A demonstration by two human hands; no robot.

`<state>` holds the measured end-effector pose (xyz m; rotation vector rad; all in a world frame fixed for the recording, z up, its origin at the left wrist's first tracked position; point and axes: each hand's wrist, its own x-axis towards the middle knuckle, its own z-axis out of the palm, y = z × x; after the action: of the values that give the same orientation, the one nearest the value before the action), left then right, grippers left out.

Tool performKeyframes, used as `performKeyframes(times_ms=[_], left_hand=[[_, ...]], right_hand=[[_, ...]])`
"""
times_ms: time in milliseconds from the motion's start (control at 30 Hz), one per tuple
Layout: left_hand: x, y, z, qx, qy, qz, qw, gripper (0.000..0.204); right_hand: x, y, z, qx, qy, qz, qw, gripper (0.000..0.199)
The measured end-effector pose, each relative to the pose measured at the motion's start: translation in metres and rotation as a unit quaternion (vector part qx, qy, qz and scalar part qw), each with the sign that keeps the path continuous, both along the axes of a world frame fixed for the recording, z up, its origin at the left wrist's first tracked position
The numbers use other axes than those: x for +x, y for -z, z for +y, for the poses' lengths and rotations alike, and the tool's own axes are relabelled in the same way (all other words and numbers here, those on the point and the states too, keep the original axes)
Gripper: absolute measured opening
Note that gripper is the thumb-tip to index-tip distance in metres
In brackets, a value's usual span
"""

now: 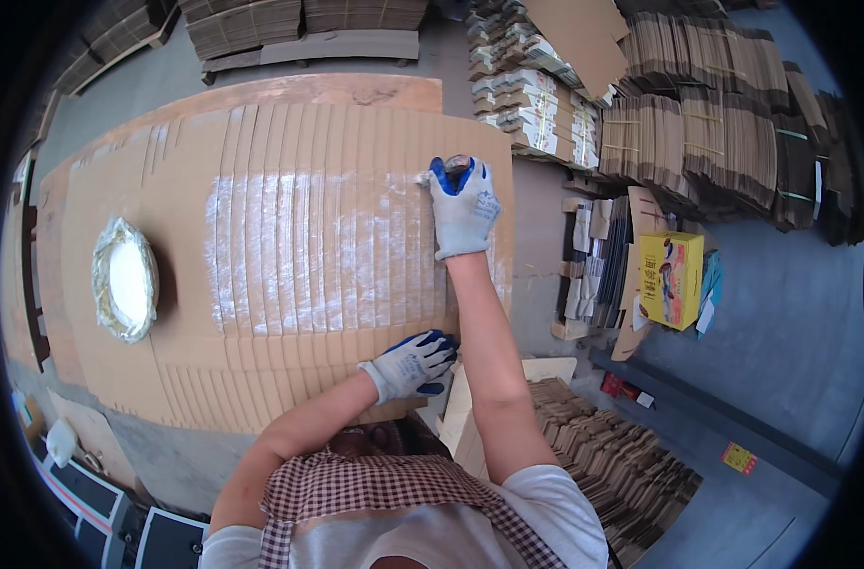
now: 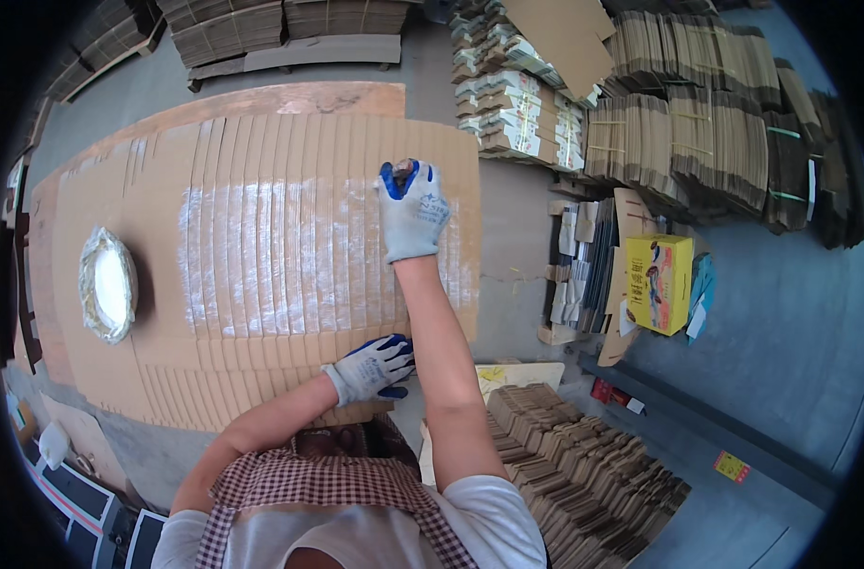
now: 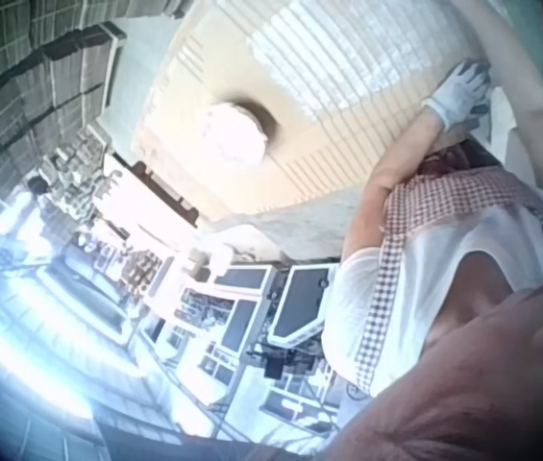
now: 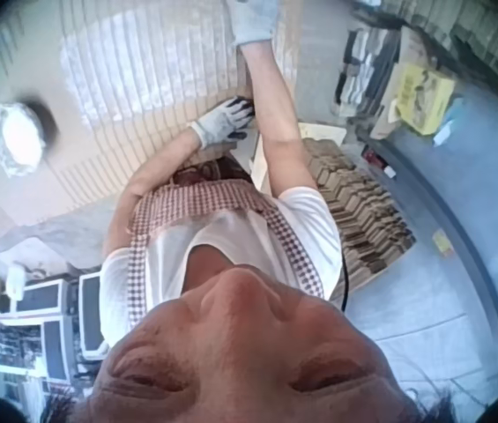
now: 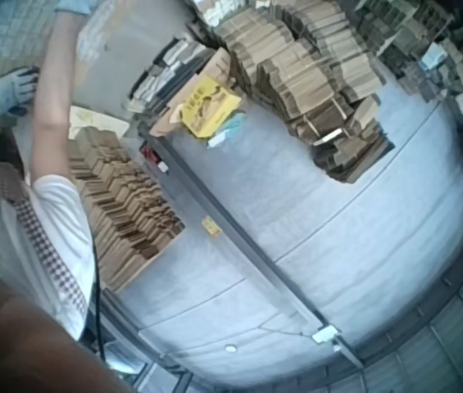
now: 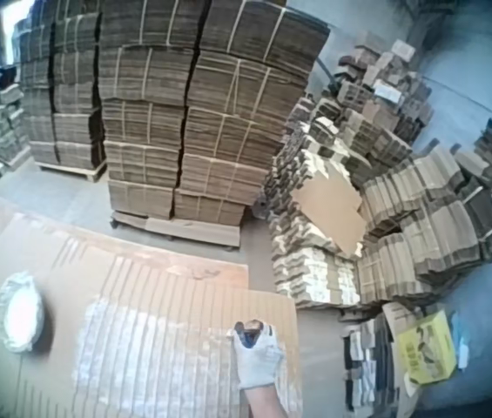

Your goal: The person applies white glue to a large flat cardboard sheet using a brush, then flips the sheet and continues applying glue to the other side. The person works at a table in a warehouse-like area with stacks of cardboard nearby.

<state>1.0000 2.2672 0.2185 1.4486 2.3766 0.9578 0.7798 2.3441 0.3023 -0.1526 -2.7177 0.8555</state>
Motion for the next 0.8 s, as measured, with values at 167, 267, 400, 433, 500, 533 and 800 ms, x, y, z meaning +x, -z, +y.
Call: performKeyframes(times_ms=[167, 267, 400, 433, 500, 533, 800], left_hand=[[-0.001, 0.000, 0.004, -0.014, 0.002, 0.018, 1.000, 0.056], [-0.001, -0.001, 0.002, -0.008, 0.002, 0.004, 1.000, 0.058], [0.000, 0.000, 0.003, -0.029, 0.007, 0.011, 1.000, 0.058], [0.000, 0.001, 0.003, -0.029, 0.010, 0.016, 0.999, 0.058], [-0.001, 0.001, 0.003, -0.032, 0.014, 0.014, 0.999, 0.058], [-0.002, -0.002, 0.003, -0.033, 0.013, 0.006, 0.999, 0.058], [-0.001, 0.005, 0.007, -0.028, 0.010, 0.016, 0.999, 0.057]], right_hand=[[-0.003, 0.021, 0.046, 0.055, 0.039, -0.006, 0.998, 0.033], [-0.007, 0.033, 0.080, 0.064, 0.078, -0.001, 0.995, 0.040], [-0.002, 0.015, 0.060, 0.010, 0.033, 0.027, 0.999, 0.039], [-0.004, 0.021, 0.058, 0.022, 0.033, 0.016, 0.999, 0.037], [-0.015, 0.033, 0.065, 0.042, 0.051, -0.005, 0.998, 0.034], [-0.021, 0.032, 0.075, 0.051, 0.068, -0.015, 0.996, 0.033], [-0.021, 0.035, 0.098, 0.079, 0.053, -0.027, 0.995, 0.032]])
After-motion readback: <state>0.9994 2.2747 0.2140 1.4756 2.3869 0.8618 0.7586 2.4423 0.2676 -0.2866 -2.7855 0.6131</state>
